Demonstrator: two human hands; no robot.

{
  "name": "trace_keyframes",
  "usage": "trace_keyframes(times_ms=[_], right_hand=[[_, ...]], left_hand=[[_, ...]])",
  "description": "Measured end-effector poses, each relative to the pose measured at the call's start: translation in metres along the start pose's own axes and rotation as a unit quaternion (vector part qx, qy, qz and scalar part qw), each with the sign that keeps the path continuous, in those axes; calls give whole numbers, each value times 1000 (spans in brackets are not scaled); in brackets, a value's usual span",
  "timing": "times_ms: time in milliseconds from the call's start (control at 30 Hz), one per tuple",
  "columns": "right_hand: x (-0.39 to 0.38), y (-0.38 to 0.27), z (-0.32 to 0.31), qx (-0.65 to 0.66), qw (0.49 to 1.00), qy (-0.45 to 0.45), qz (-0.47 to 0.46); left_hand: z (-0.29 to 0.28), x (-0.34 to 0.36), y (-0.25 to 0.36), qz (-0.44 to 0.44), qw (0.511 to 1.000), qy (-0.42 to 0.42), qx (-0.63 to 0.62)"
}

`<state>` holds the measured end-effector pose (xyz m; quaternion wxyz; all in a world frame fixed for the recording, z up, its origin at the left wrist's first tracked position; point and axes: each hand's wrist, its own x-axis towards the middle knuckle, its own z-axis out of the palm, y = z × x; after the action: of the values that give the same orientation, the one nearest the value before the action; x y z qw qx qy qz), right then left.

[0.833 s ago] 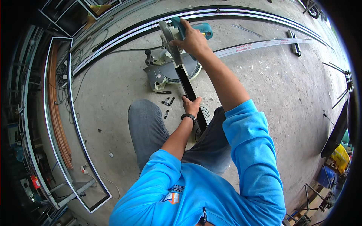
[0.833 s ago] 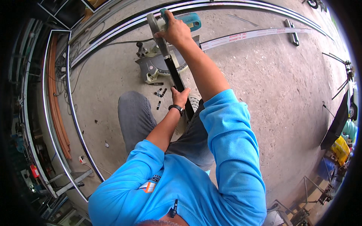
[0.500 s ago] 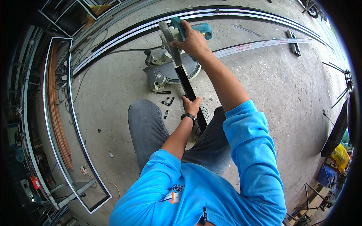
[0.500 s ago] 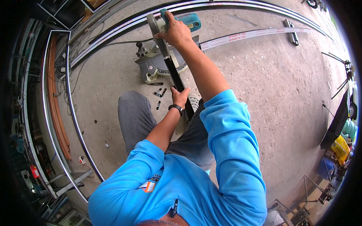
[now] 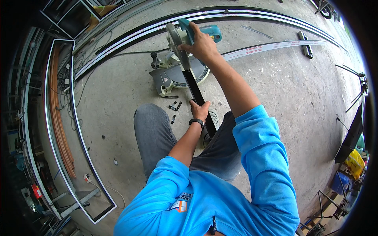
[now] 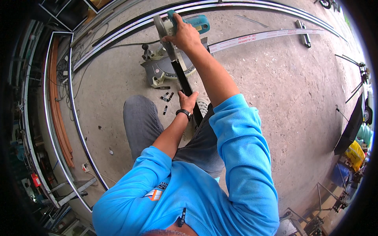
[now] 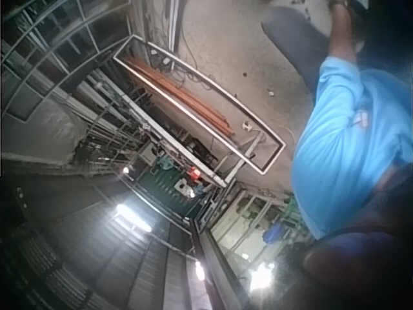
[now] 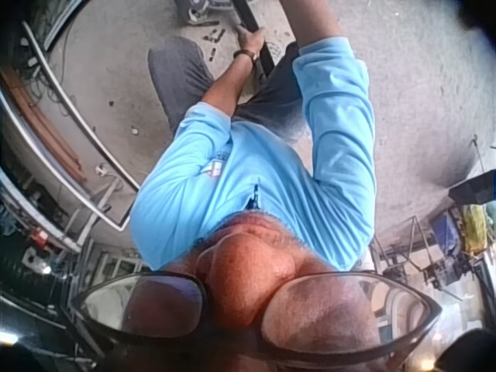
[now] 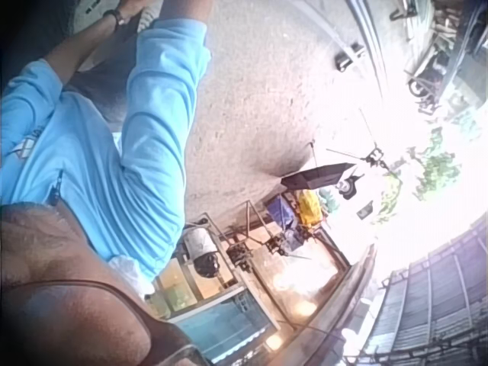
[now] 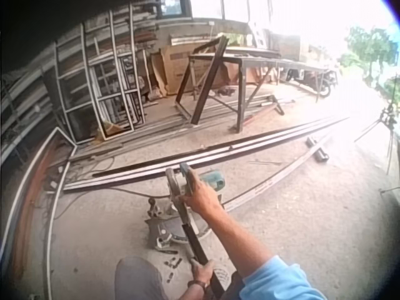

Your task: Cutting aluminum window or door frame profiles to length using a miter saw.

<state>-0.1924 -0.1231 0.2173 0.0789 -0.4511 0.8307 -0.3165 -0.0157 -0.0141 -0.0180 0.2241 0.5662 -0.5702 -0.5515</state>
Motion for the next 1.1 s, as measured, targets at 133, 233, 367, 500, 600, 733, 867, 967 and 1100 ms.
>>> trace_keyframes(times_ms=[133,233,367,500,600,733,867,967,1100], right_hand=[[-1,-2,0,-1,1000,-6,7],[-2,-1,1,-2,1000,4,-2],[-1,-2,2,-5,1000,9,-6],[0,0,4,-10,1000,3,-4],[-1,7,5,-14,1000,5,-2],[0,0,5,-12,1000,3,-5],[-1,5,6,-11,1000,5,-2],[-2,1,6,-11,1000,16,-6],[-2,-2,4,-9,1000,6,-1]], left_hand=[[-1,0,-1,-2,1000,-2,-6],[0,1,-2,-4,1000,0,3],[0,1,-4,13,1000,14,1],[-1,-2,2,38,998,47,20],[-7,-6,17,-51,996,-74,-10],[-13,-5,18,-48,996,-68,-9],[-13,-10,26,-35,997,-74,-11],[-9,-8,19,-5,1000,-14,-1],[-7,-5,11,1,1000,-7,-5]])
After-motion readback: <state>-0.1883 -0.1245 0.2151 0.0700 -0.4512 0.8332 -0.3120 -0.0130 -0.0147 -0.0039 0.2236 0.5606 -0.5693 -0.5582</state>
